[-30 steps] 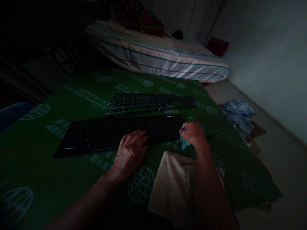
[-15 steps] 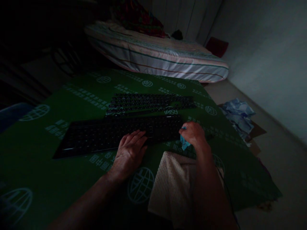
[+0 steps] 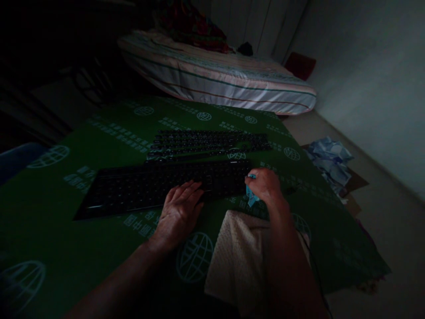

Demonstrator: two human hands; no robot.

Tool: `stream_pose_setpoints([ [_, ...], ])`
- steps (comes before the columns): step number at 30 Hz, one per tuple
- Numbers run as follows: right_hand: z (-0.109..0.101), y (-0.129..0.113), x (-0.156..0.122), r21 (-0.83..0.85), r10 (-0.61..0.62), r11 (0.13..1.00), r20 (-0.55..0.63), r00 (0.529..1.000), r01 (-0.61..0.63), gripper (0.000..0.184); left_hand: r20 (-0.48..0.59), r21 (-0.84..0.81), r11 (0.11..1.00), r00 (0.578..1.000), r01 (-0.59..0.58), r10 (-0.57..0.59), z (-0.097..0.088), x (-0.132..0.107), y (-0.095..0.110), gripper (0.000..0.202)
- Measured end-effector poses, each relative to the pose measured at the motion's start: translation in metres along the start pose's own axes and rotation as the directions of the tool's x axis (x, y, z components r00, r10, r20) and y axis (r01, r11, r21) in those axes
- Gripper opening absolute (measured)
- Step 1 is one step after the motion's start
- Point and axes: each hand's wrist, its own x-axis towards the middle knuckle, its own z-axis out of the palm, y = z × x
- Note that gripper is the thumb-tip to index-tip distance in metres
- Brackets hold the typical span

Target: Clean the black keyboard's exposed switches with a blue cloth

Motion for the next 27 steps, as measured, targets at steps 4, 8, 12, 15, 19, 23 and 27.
stream_pose_setpoints([
  [4, 0.001, -0.008, -0.003, 0.012, -0.046, 0.999, 0.035, 0.998, 0.046, 0.02, 0.016, 0.005, 1.0, 1.0, 0.012, -0.012, -0.001, 0.001, 0.001, 0.027],
  [8, -0.001, -0.012, -0.004, -0.048, -0.049, 0.997, 0.071, 0.996, 0.052, 0.018, 0.013, 0.003, 1.0, 1.0, 0.008, -0.009, -0.001, 0.0, 0.002, 0.027],
  [12, -0.003, -0.013, -0.004, -0.065, -0.051, 0.996, 0.075, 0.996, 0.056, 0.019, 0.005, 0.0, 1.0, 1.0, 0.003, -0.003, -0.001, 0.0, 0.002, 0.026],
  [15, -0.002, -0.015, -0.005, -0.072, -0.042, 0.996, 0.086, 0.995, 0.048, 0.019, 0.005, 0.0, 1.0, 1.0, 0.002, -0.002, -0.002, 0.0, 0.002, 0.026],
  [19, -0.001, -0.021, -0.006, -0.132, -0.005, 0.991, 0.068, 0.998, 0.013, 0.018, 0.002, -0.01, 1.0, 1.0, 0.002, -0.002, -0.003, 0.001, 0.002, 0.027],
  [23, 0.0, -0.027, -0.007, -0.17, 0.054, 0.984, 0.049, 0.997, -0.045, 0.018, 0.0, -0.017, 1.0, 1.0, 0.007, -0.007, 0.0, 0.0, 0.001, 0.027],
  [27, -0.001, -0.031, -0.008, -0.176, 0.111, 0.979, 0.041, 0.993, -0.102, 0.019, -0.001, -0.005, 1.0, 1.0, 0.007, -0.007, 0.0, 0.0, 0.001, 0.026],
])
